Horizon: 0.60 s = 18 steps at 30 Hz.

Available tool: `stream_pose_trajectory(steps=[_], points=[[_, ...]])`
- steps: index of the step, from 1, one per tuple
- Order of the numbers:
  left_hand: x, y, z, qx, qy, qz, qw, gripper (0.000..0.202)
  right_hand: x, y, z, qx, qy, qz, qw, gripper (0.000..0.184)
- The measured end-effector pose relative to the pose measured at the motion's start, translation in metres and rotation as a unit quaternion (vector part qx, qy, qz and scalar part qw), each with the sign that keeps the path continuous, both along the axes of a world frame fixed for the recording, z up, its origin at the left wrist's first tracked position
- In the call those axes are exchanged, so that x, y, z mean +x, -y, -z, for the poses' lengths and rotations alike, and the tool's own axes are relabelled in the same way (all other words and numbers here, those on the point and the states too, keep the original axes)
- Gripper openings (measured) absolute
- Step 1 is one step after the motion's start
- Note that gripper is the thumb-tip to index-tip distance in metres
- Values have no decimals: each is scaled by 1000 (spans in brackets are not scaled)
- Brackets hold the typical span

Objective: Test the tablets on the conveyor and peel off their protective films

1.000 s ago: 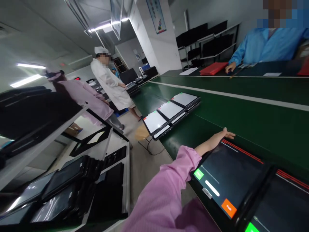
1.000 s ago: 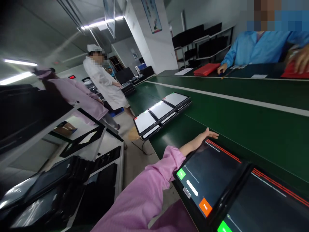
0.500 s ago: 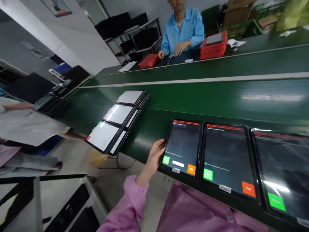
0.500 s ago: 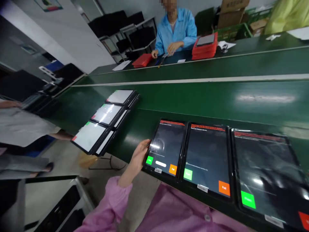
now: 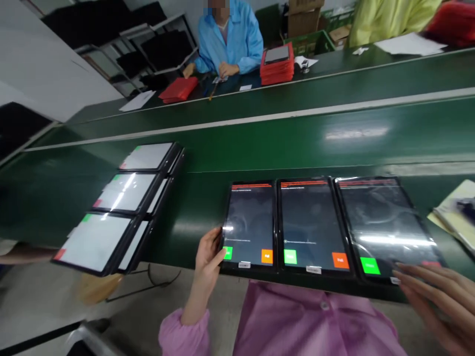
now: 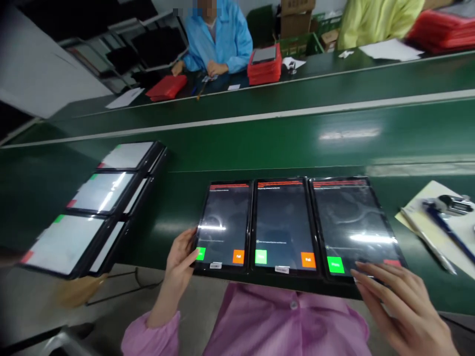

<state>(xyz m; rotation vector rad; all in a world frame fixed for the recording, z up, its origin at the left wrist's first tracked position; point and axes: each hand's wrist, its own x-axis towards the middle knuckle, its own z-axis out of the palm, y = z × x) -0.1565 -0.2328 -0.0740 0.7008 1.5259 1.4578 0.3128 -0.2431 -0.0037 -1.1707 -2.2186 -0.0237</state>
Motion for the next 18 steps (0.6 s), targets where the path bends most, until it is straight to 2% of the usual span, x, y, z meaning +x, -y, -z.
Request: stream_pose_trajectory(steps=[2, 4, 6, 7, 9, 11, 13, 15, 18], points=[[0, 0, -3, 29, -58, 6, 998, 57, -5, 2, -3, -2, 23, -3, 1000, 58], [9, 1, -10, 97, -204, 8, 974, 48, -10, 4, -1, 15, 57, 19, 998, 42], [28, 2, -20, 187, -380, 52, 904, 41, -14, 2, -1, 46, 101, 29, 993, 32], [40, 3, -26, 225, -448, 104, 859, 41, -15, -1, -3, 58, 115, 25, 991, 32], [67, 5, -36, 272, -515, 244, 776, 45, -14, -12, -9, 67, 103, 16, 992, 28], [90, 4, -45, 277, -519, 350, 729, 49, -10, -30, -19, 62, 81, 20, 995, 25], [102, -1, -53, 267, -512, 387, 719, 51, -5, -55, -26, 55, 84, 29, 995, 27], [107, -14, -62, 264, -514, 387, 719, 51, -1, -86, -28, 32, 111, 37, 993, 37], [114, -59, -77, 249, -522, 392, 715, 43, 0, -133, -19, -10, 140, 55, 989, 58]])
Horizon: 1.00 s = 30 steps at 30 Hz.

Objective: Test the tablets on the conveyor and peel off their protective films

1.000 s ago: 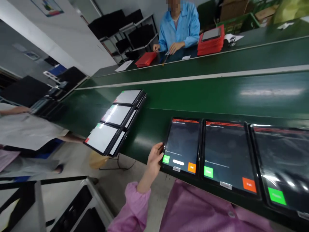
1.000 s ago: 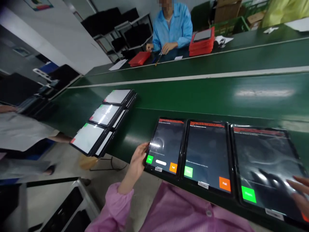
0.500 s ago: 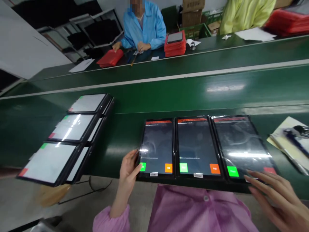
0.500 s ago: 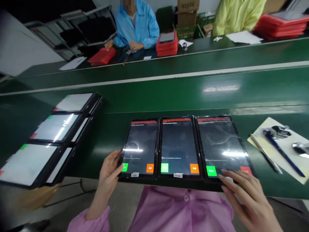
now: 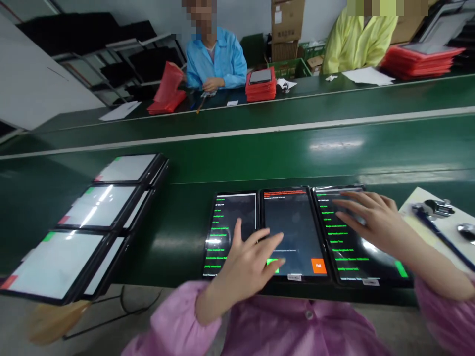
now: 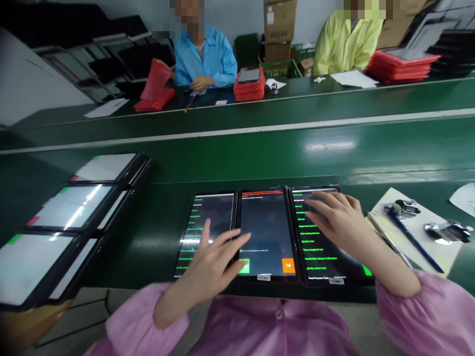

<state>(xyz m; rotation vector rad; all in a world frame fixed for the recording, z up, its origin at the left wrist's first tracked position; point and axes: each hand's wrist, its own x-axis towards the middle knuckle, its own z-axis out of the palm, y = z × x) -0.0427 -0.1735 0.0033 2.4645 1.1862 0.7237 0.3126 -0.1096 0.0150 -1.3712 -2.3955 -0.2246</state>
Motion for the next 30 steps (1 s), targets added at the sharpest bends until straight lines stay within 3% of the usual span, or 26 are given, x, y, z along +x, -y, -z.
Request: stream_pose_trajectory(steps=[4, 7, 10, 13, 15, 19, 25, 30], points=[[21, -83, -13, -41, -83, -27, 995, 35, -9, -43, 19, -26, 23, 28, 999, 65], [29, -113, -14, -57, -131, -49, 988, 30, -10, -42, 24, -27, 40, 17, 999, 62], [18, -101, -10, -54, -126, -11, 991, 29, -1, -23, 18, -20, 48, -21, 998, 60], [-16, -79, -8, -34, -93, 2, 995, 31, 9, -10, 11, -9, 49, -37, 998, 60], [-45, -75, -8, -25, -71, -70, 995, 30, 12, -12, 11, 0, 48, -28, 998, 59], [-89, -90, -6, -58, -63, -212, 974, 28, 10, -30, 21, -5, 56, -20, 998, 62], [-103, -86, 7, -65, -74, -229, 968, 24, 10, -42, 31, -19, 70, -25, 997, 64], [-114, -71, 0, -32, -13, -239, 971, 18, 13, -39, 29, -2, 54, -37, 998, 60]])
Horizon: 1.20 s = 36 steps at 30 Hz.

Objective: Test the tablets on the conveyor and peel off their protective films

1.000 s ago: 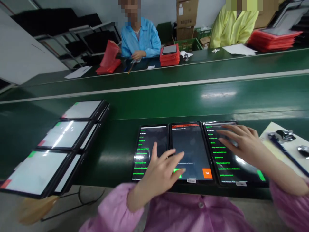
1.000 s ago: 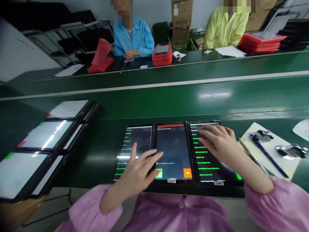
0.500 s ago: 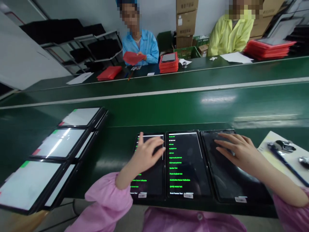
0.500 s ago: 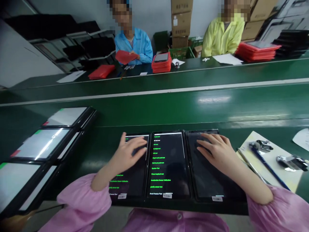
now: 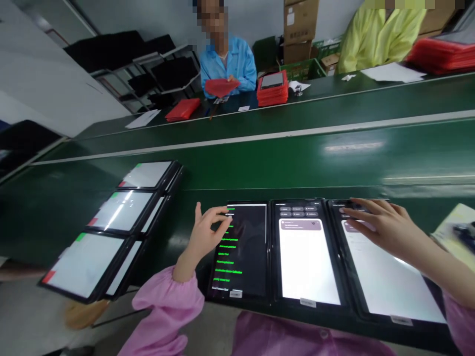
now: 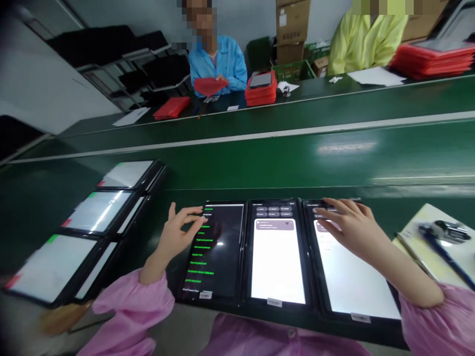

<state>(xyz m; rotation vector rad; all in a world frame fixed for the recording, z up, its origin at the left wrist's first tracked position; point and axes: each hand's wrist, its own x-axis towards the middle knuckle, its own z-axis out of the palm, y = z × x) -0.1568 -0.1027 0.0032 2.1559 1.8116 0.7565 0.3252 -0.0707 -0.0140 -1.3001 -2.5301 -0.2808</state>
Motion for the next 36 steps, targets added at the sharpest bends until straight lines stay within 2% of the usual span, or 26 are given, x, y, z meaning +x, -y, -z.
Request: stream_pose_trajectory(steps=[5, 8, 12, 14, 16, 18, 21, 23, 28, 36], points=[[-8, -5, -2, -2, -3, -29, 1000, 17, 1, -2, 0, 28, -10, -34, 999, 62], [-6, -10, 3, -21, -19, -12, 1000, 19, 7, -5, 5, 36, -1, -62, 997, 68], [0, -11, 11, -35, -38, 12, 999, 22, 8, -5, 0, 51, 7, -62, 997, 62], [2, -11, 14, -36, -48, 20, 998, 21, -5, -3, -10, 86, 34, -59, 994, 64], [2, -11, 15, -34, -60, 28, 997, 20, -30, -1, -21, 106, 55, -61, 991, 62], [2, -10, 15, -28, -72, 34, 996, 21, -63, 0, -26, 83, 44, -78, 992, 53], [2, -9, 13, -19, -88, 40, 995, 24, -109, -5, -20, 36, 20, -106, 994, 49], [2, -8, 13, -17, -96, 41, 994, 25, -128, -10, -10, 15, 26, -105, 994, 50], [0, -7, 17, -15, -103, 34, 994, 27, -135, -18, 3, -36, 30, -91, 995, 46], [-4, -8, 22, 8, -89, 42, 995, 29, -141, -13, -9, -77, 39, -62, 994, 34]])
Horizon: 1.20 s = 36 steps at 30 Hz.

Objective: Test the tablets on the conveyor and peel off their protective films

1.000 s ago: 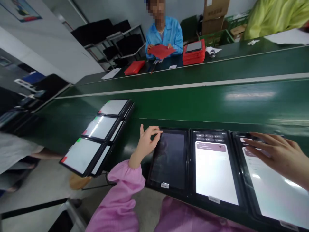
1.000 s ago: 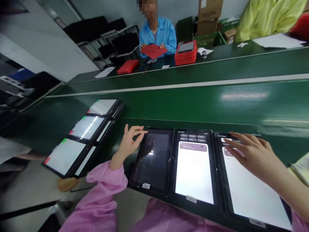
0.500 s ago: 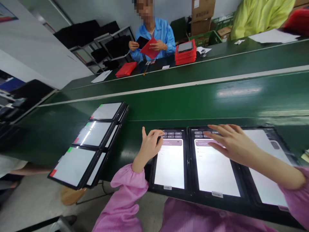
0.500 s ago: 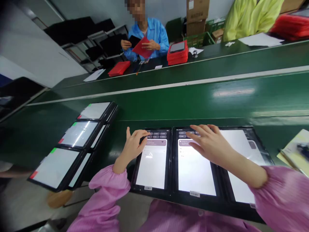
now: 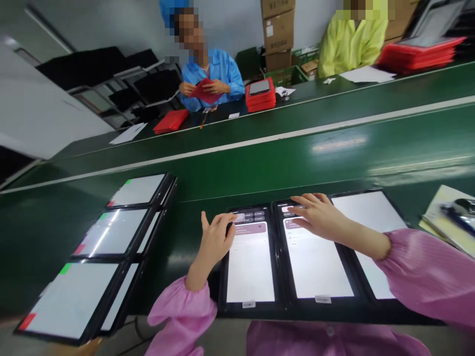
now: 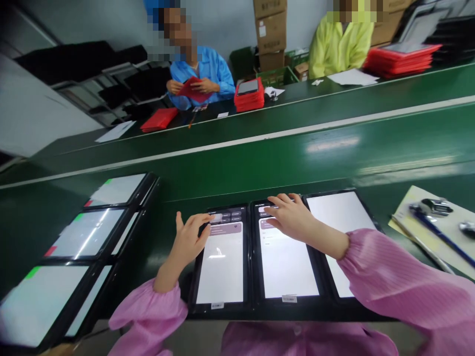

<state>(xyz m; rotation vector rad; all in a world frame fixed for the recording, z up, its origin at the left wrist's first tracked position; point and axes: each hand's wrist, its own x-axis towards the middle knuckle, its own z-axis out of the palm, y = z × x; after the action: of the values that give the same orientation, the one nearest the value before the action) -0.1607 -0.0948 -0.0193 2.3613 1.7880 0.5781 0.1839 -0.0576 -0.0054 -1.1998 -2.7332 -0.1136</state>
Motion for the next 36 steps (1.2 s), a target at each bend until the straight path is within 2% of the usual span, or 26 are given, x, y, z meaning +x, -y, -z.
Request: stream_pose_trajectory(steps=[5, 8, 11, 15, 17, 19, 21, 25, 28, 32, 36], points=[[-3, -6, 2, 8, -4, 10, 1000, 32, -9, 2, -2, 2, -12, 17, 1000, 31], [-9, 4, 3, 12, -8, 13, 1000, 35, 6, 16, -8, 23, -32, 29, 999, 36], [-26, 34, 6, 45, -5, 8, 999, 37, 55, 41, -17, 55, -55, 62, 995, 47], [-47, 70, 14, 60, -6, -21, 998, 35, 148, 72, -18, 96, -77, 184, 975, 53], [-46, 73, 17, 49, 0, -27, 998, 35, 181, 79, -14, 101, -74, 222, 967, 57], [-37, 66, 18, 47, 10, -26, 999, 35, 196, 82, -8, 97, -64, 236, 965, 59], [-22, 56, 16, 39, 11, -17, 999, 38, 195, 84, -4, 95, -55, 235, 966, 59], [9, 42, 4, 9, -18, 20, 1000, 43, 167, 86, -5, 116, -68, 216, 967, 49], [29, 35, -3, -28, -57, 42, 997, 46, 140, 82, -6, 114, -77, 151, 979, 45], [50, 25, -3, -41, -95, 41, 994, 46, 102, 69, 1, 87, -64, 61, 992, 50], [58, 20, -1, -18, -91, 38, 995, 43, 79, 57, 7, 101, -59, 44, 992, 49]])
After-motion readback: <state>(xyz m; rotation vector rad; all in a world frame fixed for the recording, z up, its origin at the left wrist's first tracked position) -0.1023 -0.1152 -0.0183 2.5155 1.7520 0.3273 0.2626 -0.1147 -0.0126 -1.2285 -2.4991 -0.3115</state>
